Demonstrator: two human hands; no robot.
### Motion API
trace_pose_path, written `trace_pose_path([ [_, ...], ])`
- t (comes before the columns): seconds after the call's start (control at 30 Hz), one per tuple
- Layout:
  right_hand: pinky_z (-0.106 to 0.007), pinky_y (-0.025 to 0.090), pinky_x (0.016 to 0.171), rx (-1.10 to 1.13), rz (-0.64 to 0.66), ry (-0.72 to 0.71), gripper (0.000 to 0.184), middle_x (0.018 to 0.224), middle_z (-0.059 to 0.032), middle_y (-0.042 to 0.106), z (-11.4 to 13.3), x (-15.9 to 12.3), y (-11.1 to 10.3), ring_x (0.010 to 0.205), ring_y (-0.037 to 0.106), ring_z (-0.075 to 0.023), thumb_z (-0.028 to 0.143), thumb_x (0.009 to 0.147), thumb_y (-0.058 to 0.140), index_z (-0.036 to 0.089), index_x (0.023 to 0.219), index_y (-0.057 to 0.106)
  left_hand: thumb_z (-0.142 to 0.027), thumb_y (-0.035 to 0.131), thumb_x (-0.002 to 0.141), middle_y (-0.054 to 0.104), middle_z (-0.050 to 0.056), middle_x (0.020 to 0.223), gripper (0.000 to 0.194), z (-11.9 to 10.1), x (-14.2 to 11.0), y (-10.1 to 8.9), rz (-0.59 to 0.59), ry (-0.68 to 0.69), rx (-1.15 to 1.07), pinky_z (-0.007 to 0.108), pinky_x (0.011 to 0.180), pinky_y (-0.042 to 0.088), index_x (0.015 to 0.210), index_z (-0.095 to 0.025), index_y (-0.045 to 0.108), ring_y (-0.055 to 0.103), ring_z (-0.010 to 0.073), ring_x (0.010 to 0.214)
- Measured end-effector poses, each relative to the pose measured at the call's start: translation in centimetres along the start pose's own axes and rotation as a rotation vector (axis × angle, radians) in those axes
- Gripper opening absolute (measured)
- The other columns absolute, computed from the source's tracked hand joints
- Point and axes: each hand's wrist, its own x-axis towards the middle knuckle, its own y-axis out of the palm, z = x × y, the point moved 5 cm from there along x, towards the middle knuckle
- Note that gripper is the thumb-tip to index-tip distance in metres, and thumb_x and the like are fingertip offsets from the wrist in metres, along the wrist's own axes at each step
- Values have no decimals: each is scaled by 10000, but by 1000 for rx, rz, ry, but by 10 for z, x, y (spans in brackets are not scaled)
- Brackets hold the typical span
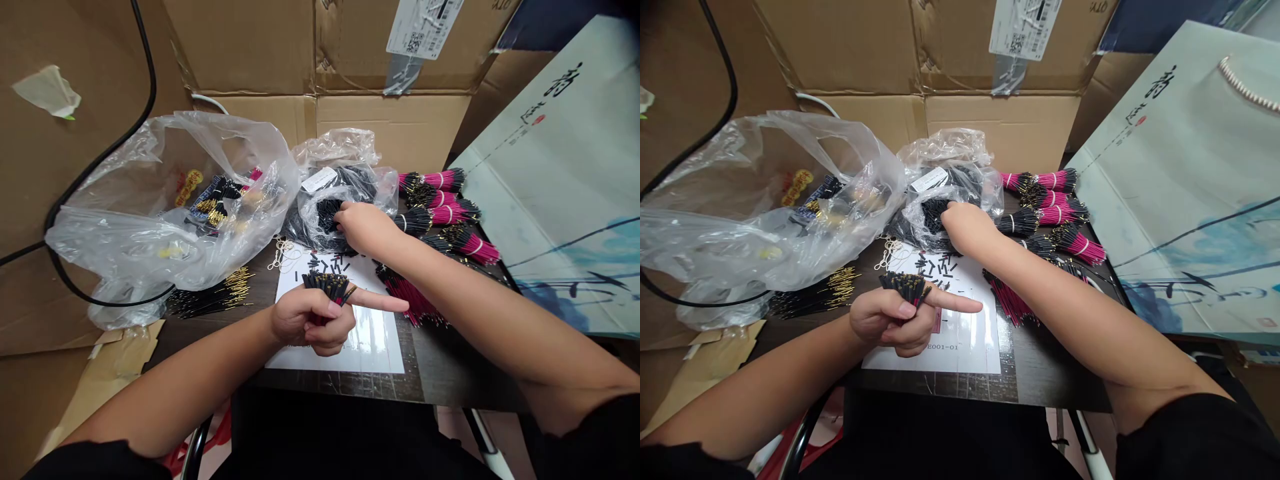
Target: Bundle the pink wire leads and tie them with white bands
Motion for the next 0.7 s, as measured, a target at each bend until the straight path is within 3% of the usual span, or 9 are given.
trace_pose_path([
  [0.13, -333, 390, 603, -18, 73, -6, 159, 878, -142, 673, 1, 8, -5, 709, 587, -187, 116, 850, 588, 127, 861, 746, -295, 565, 857, 282, -105, 395, 656, 0, -1, 1, -56, -43, 118, 221, 392, 217, 1469, -83, 465, 185, 72, 343],
  [0.27, -334, 375, 608, -17, 60, -14, 184, 856, -120, 678, 1, 9, -8, 737, 581, -193, 86, 826, 579, 158, 855, 746, -295, 580, 910, 378, -81, 472, 567, -7, 0, 3, -190, -29, 535, 215, 440, 293, 1449, -137, 512, 318, 78, 422],
  [0.37, -332, 346, 612, 0, 10, -25, 218, 854, -108, 676, -4, 6, -4, 769, 575, -193, 80, 843, 533, 166, 873, 732, -235, 573, 886, 434, -60, 541, 490, -14, 3, 7, -288, 115, 986, 210, 486, 324, 1364, -133, 610, 341, 80, 495],
  [0.47, -336, 318, 619, 26, -45, -28, 239, 857, -106, 675, -10, 2, 0, 783, 569, -192, 104, 879, 499, 164, 958, 717, -188, 567, 838, 489, -57, 547, 538, -16, 3, 6, -434, 295, 1322, 213, 535, 390, 1370, -110, 597, 367, 88, 503],
  [0.6, -338, 321, 642, 74, -90, -45, 266, 873, -99, 688, -14, -1, 2, 796, 580, -195, 113, 896, 483, 166, 1026, 709, -217, 568, 844, 661, -1, 665, 607, -14, -2, 1, -591, 463, 1587, 244, 602, 468, 1435, -89, 511, 492, 110, 512],
  [0.7, -338, 359, 661, 111, -114, -53, 250, 885, -93, 698, -14, -1, -1, 795, 599, -201, 128, 899, 500, 166, 1005, 723, -291, 547, 900, 720, 43, 753, 582, -15, -5, -2, -693, 480, 1702, 259, 624, 494, 1445, -97, 487, 579, 133, 539],
])
